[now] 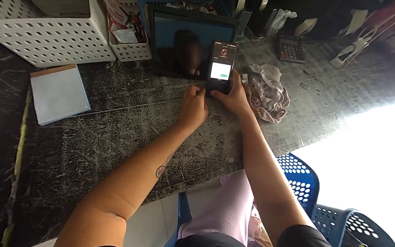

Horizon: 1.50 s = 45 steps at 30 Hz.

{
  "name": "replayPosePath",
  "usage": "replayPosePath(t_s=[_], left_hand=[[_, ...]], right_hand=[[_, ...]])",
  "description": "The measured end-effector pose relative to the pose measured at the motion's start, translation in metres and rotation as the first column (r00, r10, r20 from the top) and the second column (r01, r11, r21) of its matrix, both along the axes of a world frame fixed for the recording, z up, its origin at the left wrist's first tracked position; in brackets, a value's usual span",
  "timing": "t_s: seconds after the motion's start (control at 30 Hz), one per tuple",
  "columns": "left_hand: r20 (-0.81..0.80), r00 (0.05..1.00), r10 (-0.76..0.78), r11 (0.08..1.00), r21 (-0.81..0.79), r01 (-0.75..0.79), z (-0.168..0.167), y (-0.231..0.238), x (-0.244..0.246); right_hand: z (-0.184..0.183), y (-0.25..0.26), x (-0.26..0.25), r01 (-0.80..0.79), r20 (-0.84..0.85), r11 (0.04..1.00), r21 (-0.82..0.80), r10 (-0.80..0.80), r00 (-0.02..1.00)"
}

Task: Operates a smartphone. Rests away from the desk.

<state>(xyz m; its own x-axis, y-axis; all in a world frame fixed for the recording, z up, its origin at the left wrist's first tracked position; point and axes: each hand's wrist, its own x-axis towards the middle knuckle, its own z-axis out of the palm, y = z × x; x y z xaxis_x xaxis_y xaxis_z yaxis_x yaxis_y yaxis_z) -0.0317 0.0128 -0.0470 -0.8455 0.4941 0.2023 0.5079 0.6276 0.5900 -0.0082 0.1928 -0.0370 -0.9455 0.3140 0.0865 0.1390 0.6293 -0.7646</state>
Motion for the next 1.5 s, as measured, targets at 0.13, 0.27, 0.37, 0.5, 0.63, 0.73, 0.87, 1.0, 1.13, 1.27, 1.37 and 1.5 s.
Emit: replayPosePath(t_s=[0.13,0.27,0.37,0.5,0.63,0.73,0.87,1.0,1.13,1.27,1.37,1.5], left_hand=[[0.006,1.0,0.0,1.0,-0.003,0.0,0.0,0.0,0.0],[0.015,1.0,-0.003,1.0,0.004,0.003,0.0,0.0,0.0],[0.017,1.0,0.002,1.0,-0.002,-0.002,0.001,0.0,0.0],[0.001,1.0,0.005,1.0,-0.01,-0.005,-0.001,0.001,-0.001],[0.01,1.0,0.006,1.0,-0.01,-0.006,-0.002,0.001,-0.001],[0.021,1.0,0.004,1.0,-0.012,-0.004,-0.002,0.001,-0.001],[0.024,1.0,0.008,1.0,-0.015,-0.007,0.0,0.001,-0.001],[0.005,1.0,0.003,1.0,-0.007,-0.003,-0.001,0.001,0.0],[-0.012,1.0,0.001,1.0,-0.012,-0.001,-0.002,0.001,-0.001],[0.0,1.0,0.004,1.0,-0.014,-0.004,-0.002,0.001,-0.001],[0.006,1.0,0.005,1.0,-0.015,-0.005,-0.002,0.001,-0.001],[0.004,1.0,0.005,1.0,-0.022,-0.005,-0.001,0.001,-0.001]], right_hand=[[-0.003,0.003,0.0,-0.027,-0.032,0.997,-0.069,0.025,0.999],[-0.005,0.003,-0.001,-0.004,-0.049,0.999,-0.045,0.001,0.999],[-0.002,-0.005,-0.003,0.118,-0.077,0.991,-0.056,-0.122,0.99],[0.009,-0.018,-0.013,0.306,-0.043,0.949,0.078,-0.304,0.952],[0.013,-0.024,-0.018,0.358,0.007,0.916,0.179,-0.365,0.931],[0.013,-0.025,-0.018,0.367,0.005,0.912,0.185,-0.374,0.927],[0.012,-0.024,-0.017,0.364,-0.015,0.916,0.167,-0.366,0.93],[0.009,-0.02,-0.016,0.346,-0.039,0.931,0.119,-0.343,0.938],[0.008,-0.019,-0.015,0.336,-0.049,0.934,0.124,-0.332,0.942],[0.011,-0.024,-0.017,0.358,-0.012,0.916,0.179,-0.361,0.932],[0.011,-0.024,-0.018,0.361,-0.012,0.914,0.188,-0.365,0.931],[0.012,-0.024,-0.018,0.359,-0.004,0.914,0.187,-0.365,0.931]])
